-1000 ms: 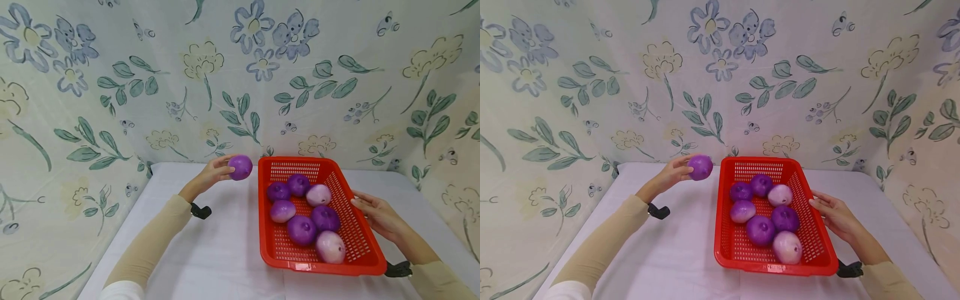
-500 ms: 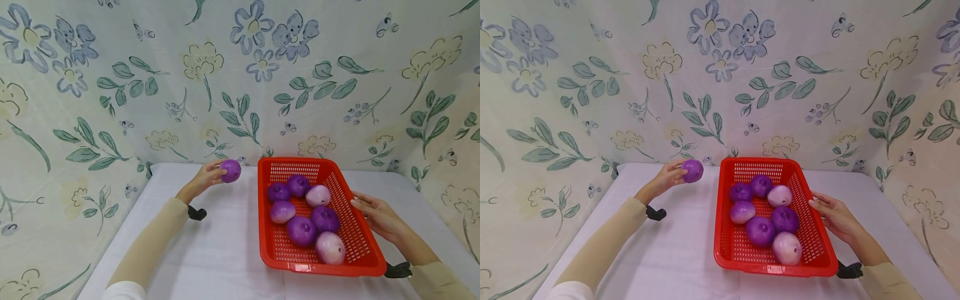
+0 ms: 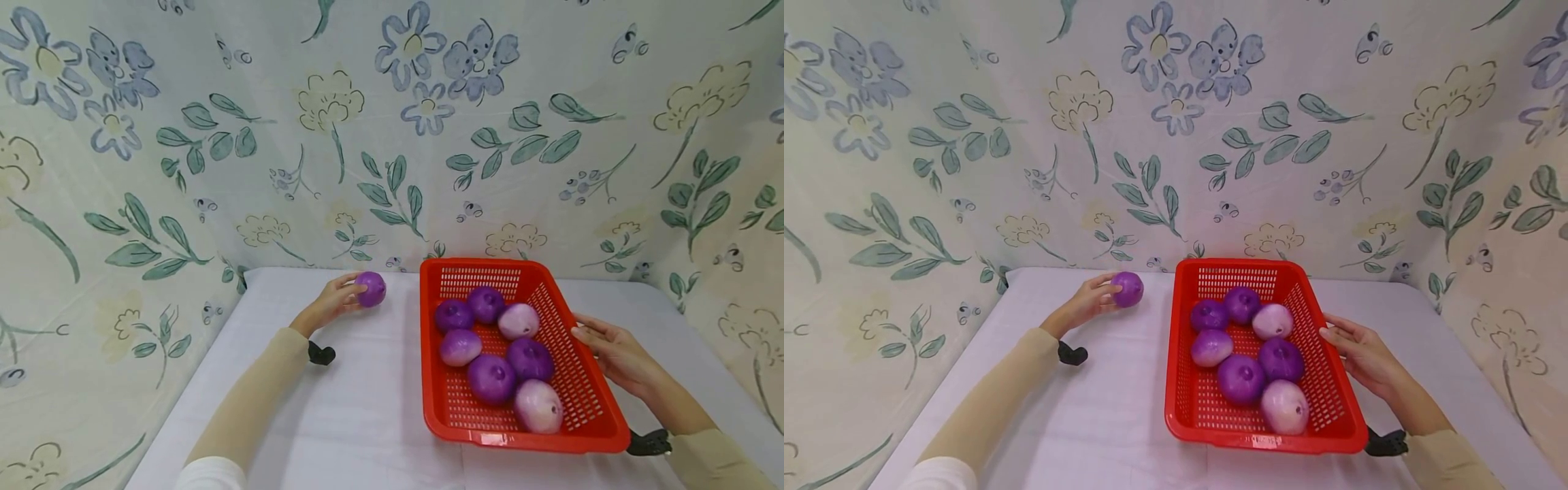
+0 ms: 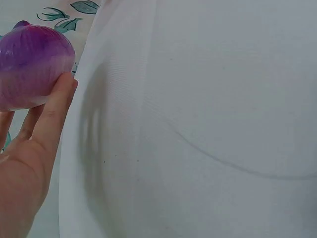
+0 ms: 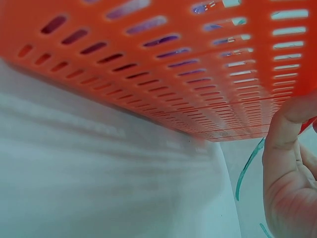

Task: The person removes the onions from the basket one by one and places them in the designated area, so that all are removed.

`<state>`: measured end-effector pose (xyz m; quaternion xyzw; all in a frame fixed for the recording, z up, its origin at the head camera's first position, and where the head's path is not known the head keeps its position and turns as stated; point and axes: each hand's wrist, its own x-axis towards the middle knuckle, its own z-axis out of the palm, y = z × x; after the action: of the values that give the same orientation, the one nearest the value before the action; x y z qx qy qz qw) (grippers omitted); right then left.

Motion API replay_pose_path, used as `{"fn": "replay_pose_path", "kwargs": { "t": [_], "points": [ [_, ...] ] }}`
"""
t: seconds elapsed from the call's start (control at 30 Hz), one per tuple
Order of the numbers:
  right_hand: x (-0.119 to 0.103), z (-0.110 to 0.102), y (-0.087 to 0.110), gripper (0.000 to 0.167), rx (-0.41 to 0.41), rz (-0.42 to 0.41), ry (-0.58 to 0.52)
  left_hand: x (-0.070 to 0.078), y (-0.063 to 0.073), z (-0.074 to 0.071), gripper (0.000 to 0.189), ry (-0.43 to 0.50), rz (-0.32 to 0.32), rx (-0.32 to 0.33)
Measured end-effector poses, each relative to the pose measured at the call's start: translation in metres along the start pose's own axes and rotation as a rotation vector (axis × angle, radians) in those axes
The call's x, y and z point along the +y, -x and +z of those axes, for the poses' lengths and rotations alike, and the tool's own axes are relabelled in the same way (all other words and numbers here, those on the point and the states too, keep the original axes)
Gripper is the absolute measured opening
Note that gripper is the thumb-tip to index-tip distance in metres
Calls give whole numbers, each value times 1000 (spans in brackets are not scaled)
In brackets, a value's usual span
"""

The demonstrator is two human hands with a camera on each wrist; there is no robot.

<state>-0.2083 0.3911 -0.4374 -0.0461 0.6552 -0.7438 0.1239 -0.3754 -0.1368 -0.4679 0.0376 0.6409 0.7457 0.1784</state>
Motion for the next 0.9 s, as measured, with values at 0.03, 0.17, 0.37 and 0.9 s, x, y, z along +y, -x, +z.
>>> {"fn": "replay_pose_path", "kwargs": {
  "t": [0.03, 0.17, 0.37, 0.9],
  "points": [
    [0, 0, 0, 34, 0, -1, 0, -2, -1, -1, 58, -1, 0, 1],
    [0, 0, 0, 34, -2, -3, -6, -6, -2, -2, 58, -13, 6, 19],
    [1, -1, 0, 34, -4, -1, -7, -7, -2, -1, 58, -25, 23, 63],
    [1, 0, 1, 32, 9, 6, 13, -3, 3, -14, 61, -126, 23, 114]
  ]
}}
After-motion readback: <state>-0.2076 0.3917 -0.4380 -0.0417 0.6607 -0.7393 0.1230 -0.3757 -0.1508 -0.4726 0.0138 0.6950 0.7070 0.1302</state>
